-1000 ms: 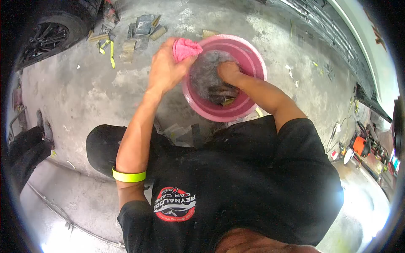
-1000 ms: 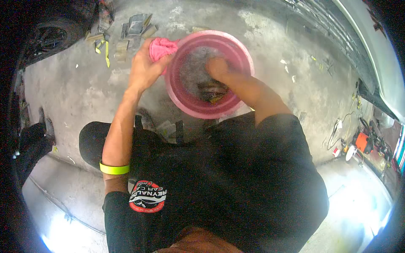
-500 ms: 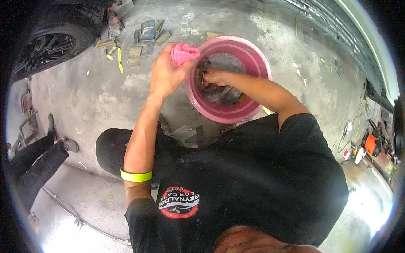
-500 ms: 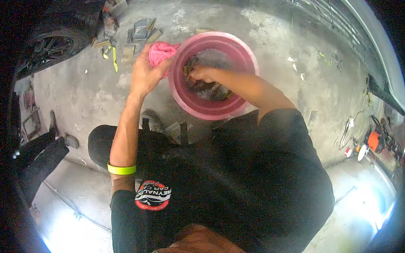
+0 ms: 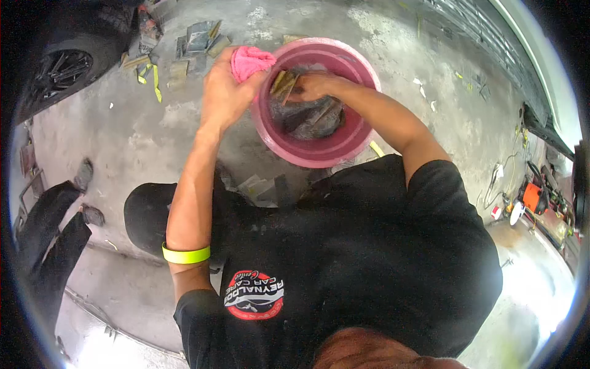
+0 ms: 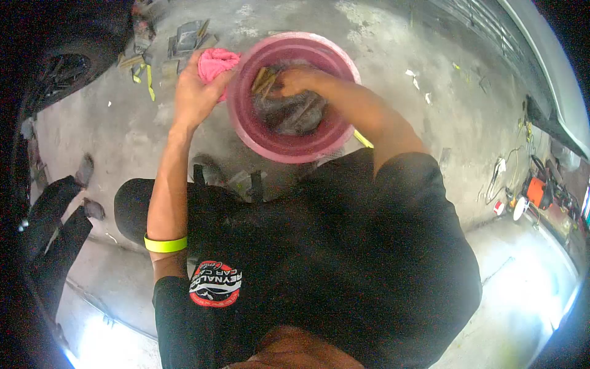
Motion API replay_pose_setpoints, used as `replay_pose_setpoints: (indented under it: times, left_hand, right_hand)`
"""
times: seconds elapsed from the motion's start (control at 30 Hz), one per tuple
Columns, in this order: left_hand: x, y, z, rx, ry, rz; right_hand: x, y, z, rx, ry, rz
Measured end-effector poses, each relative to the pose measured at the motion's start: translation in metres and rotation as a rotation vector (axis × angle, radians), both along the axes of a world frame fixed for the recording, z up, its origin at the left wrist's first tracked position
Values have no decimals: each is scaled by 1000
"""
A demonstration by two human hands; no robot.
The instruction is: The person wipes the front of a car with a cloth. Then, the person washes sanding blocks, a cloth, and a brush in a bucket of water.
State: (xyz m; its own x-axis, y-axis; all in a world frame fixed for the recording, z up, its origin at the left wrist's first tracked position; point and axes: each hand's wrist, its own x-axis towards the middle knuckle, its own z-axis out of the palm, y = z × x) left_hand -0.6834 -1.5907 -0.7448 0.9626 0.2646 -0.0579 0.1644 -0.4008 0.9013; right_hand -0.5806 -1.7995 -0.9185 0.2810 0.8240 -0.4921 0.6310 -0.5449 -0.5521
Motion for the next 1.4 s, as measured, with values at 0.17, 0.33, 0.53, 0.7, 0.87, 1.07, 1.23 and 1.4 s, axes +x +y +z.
replay_pose_setpoints:
  times: [0.17, 0.33, 0.53, 0.7, 0.87, 1.07, 1.23, 1.4]
  left_hand:
    - [2, -5, 4, 50, 19, -32]
    - [-2, -6, 11, -29, 106, -17]
    - [1, -2, 15, -1, 100, -6]
    - [4, -7, 17, -25, 133, -14]
    - [8, -2, 1, -131, 133, 11]
    - [15, 1, -6, -19, 96, -11]
    - [16, 1, -4, -32, 123, 14]
    - [17, -1, 9, -82, 240, -22]
  right_hand:
    - [-8, -11, -6, -554, 8, 286]
    - [-6, -4, -34, -599, 160, 408]
    - [-13, -12, -35, -626, 640, -174]
    - [-38, 5, -29, -494, 760, -443]
    - [-38, 15, 35, -413, 1093, -408]
    - [-36, 18, -25, -493, 1417, -403]
    - [-23, 12, -9, -409, 1362, -387]
    - [-4, 12, 5, -328, 900, -263]
